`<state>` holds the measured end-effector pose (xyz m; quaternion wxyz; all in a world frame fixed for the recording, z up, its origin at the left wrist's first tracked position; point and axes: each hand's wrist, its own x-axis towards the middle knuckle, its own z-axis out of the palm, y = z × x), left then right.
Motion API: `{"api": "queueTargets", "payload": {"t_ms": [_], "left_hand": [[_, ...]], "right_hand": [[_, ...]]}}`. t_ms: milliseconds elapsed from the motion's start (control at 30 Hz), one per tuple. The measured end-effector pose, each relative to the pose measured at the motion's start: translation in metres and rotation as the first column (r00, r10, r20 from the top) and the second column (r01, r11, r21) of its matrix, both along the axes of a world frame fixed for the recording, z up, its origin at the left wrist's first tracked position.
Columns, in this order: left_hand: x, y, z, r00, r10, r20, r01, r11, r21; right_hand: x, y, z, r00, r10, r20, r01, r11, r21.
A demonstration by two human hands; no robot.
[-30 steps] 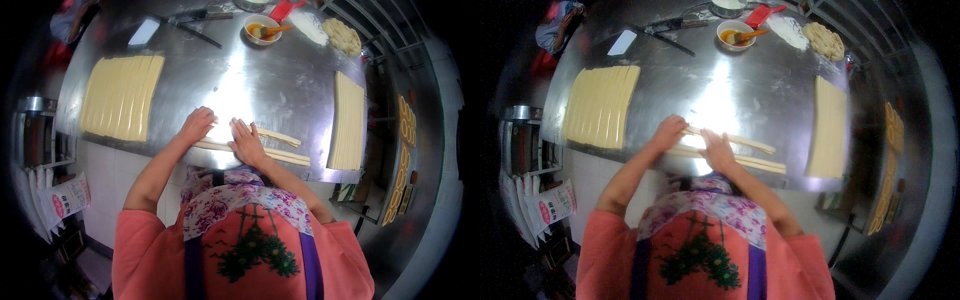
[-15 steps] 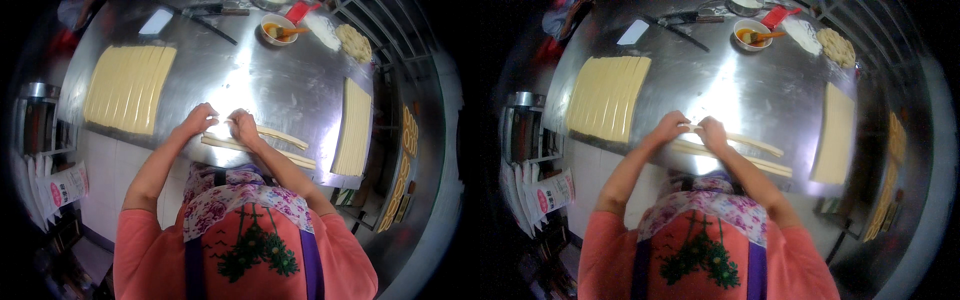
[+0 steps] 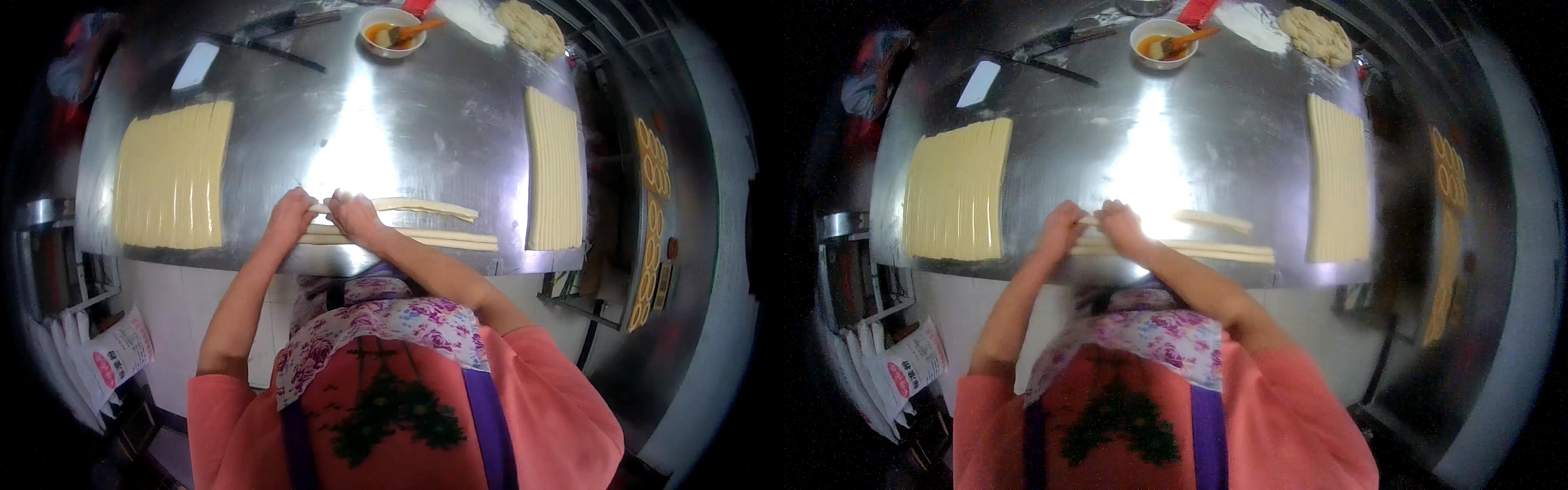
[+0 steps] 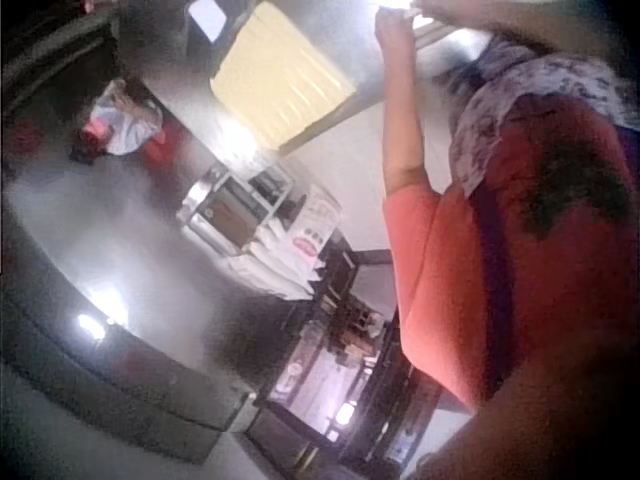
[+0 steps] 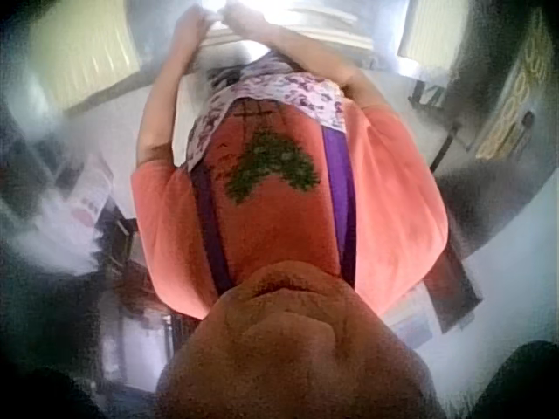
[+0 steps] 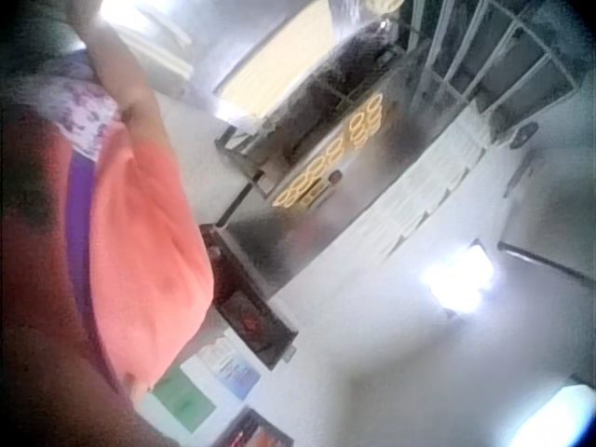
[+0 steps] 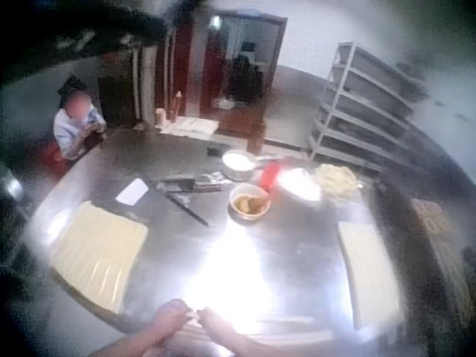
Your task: The person repeatedly picks up thin strips of dough from a metal table, stretches them by hand, and stacks them into a neat pile. The process involves consistent hand manipulation of the dough strips to elongate them before placing them on the growing stack.
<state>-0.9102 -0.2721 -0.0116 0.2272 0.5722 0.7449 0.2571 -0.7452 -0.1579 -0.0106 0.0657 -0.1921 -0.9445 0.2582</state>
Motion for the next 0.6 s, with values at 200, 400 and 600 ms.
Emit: {"api": "queueTargets", "payload": {"t_ms": [200, 400, 600], "left_hand": [[-0.001, 0.008, 0.01, 0.996, 0.035, 0.077, -0.028, 0.996, -0.088], [-0.003, 0.009, 0.011, 0.995, 0.04, 0.089, -0.03, 0.993, -0.111], [0.0, 0.005, 0.014, 0.987, 0.077, 0.14, -0.063, 0.993, -0.105]], "right_hand": [[0.055, 0.031, 0.006, 0.989, 0.011, 0.151, 0.002, 0.996, -0.087], [0.138, 0.078, -0.003, 0.979, 0.017, 0.201, -0.018, 1.0, 0.003], [0.227, 0.116, 0.001, 0.992, -0.098, 0.084, 0.106, 0.99, -0.098]]}}
